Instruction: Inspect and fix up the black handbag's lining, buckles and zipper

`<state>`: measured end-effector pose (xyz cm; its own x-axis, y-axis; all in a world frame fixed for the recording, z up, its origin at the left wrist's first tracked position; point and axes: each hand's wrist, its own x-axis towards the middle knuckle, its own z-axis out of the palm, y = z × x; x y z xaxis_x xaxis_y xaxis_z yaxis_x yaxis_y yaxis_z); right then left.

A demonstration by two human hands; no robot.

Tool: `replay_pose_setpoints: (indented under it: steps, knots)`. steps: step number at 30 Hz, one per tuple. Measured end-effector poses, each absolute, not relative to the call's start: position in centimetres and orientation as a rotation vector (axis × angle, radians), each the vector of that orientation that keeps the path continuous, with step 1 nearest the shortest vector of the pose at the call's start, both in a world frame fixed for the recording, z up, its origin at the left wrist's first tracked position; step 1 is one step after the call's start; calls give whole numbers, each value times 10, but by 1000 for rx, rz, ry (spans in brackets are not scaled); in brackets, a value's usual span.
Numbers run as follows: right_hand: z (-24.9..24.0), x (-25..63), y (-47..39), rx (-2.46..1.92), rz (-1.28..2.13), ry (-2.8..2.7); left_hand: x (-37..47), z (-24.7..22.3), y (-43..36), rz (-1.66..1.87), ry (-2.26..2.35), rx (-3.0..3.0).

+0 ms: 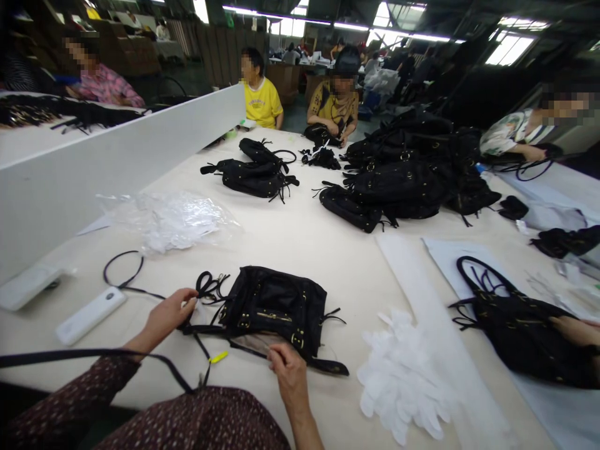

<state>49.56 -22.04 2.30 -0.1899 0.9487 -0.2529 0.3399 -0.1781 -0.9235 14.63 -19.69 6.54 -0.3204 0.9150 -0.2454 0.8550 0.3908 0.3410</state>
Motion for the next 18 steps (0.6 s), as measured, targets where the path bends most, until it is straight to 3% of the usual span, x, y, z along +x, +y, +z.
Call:
replay_pose_setpoints:
  steps: [4, 9, 18]
  knots:
    - [23, 494, -220, -1510, 1390, -1489, 125, 40, -192, -40, 2381, 1739]
    - [28, 492, -219, -1508, 1408, -1480, 136, 23, -181, 19, 2426, 1658]
    - [29, 493, -218, -1508, 1435, -1385, 117, 61, -157, 227, 2428, 1448]
